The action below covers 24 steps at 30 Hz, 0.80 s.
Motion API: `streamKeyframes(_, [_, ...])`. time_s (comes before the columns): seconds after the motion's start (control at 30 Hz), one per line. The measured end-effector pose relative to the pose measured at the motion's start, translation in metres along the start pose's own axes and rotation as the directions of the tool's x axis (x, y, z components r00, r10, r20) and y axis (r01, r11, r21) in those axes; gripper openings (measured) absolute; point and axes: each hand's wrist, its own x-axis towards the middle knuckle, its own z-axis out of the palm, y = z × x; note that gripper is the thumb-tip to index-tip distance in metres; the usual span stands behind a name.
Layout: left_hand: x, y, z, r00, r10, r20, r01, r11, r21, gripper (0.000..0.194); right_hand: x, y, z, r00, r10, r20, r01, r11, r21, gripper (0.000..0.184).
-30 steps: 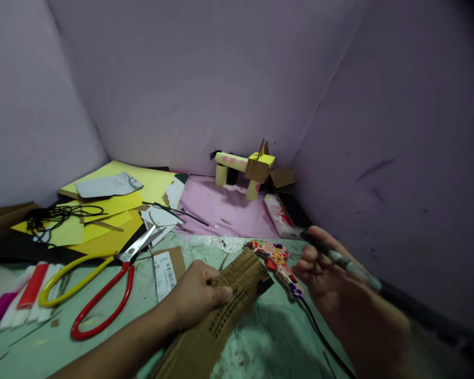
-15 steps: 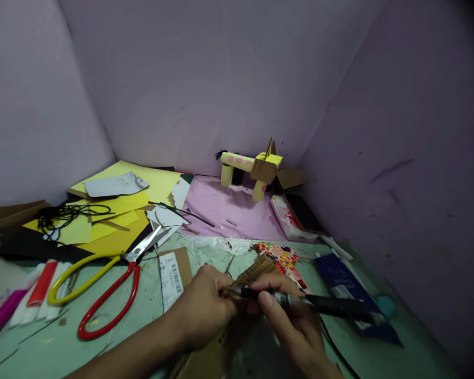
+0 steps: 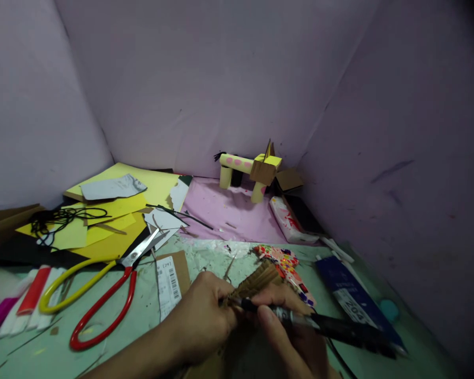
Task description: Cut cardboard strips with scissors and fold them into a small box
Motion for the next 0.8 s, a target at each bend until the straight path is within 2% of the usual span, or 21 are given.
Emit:
streamKeyframes(0.1, [-0.0006,0.0015,-0.0001,1.000,-0.013,0.013,0.013,1.000,-0.010,0.028,-0.0011,0.0021,-0.0002,0.999,-0.034,-0.004,0.034,0.999,-0.017,0.019])
streamKeyframes(0.53, [-0.0022,-0.0015,0.0001,1.000,-0.021,0.004,0.021,1.000,0.016,0.026,-0.0018,0.0036,-0.0021,0.999,-0.047,-0.006,0.047,0.998,-0.039,0.009])
streamKeyframes(0.8, [-0.0027,-0.0015,-0.0005,1.000,-0.021,0.001,0.021,0.999,0.031,0.027,0.0034,-0.0028,-0.0031,0.999,-0.051,0.009,0.051,0.998,-0.026,0.012])
